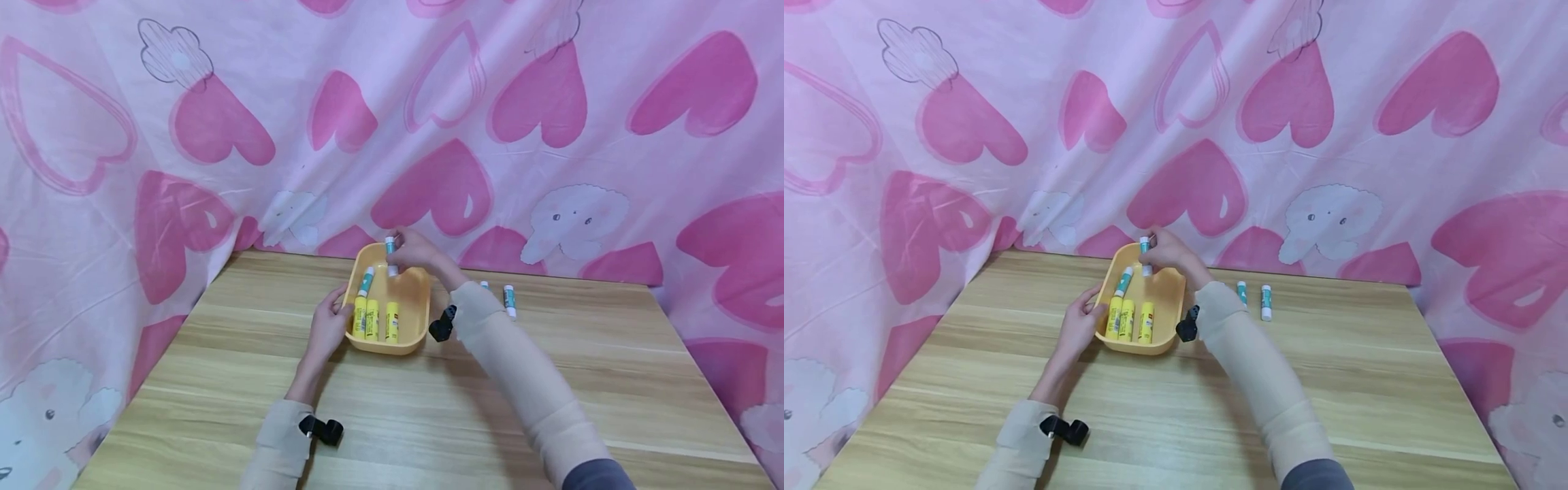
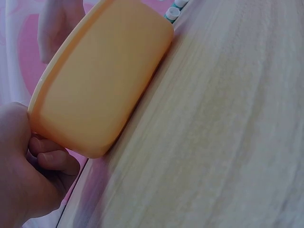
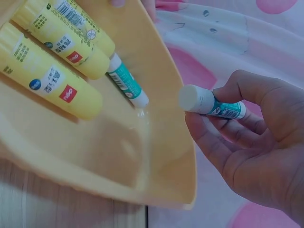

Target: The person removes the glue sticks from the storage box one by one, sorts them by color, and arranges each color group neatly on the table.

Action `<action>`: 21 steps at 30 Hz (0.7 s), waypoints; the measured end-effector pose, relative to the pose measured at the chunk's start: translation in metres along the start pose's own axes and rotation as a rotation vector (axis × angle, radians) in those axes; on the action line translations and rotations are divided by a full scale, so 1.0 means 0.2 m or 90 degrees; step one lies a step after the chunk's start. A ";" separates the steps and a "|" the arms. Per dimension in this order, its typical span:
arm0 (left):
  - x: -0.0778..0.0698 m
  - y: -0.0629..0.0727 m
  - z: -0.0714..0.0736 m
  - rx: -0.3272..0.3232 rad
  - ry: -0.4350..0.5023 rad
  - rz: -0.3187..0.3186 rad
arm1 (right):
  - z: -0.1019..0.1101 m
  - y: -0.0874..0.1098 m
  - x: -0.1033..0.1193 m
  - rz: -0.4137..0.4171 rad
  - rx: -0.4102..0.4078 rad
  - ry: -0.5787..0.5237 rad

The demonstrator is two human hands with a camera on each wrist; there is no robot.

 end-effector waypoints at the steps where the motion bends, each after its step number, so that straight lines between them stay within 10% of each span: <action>1: 0.00 0.00 0.00 0.000 0.000 0.000 | 0.01 0.01 0.01 0.004 -0.002 0.000; 21: 0.00 0.01 0.00 0.001 0.003 -0.003 | 0.22 0.24 -0.10 0.011 -0.043 -0.025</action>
Point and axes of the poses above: each hand's wrist, its own y-axis away from the middle knuckle, its own z-axis out of the back of the hand, x = y × z, the point moved 7 cm from there along -y, towards the middle knuckle, and after that the axes turned 1 degree about z, right-handed, at the moved point
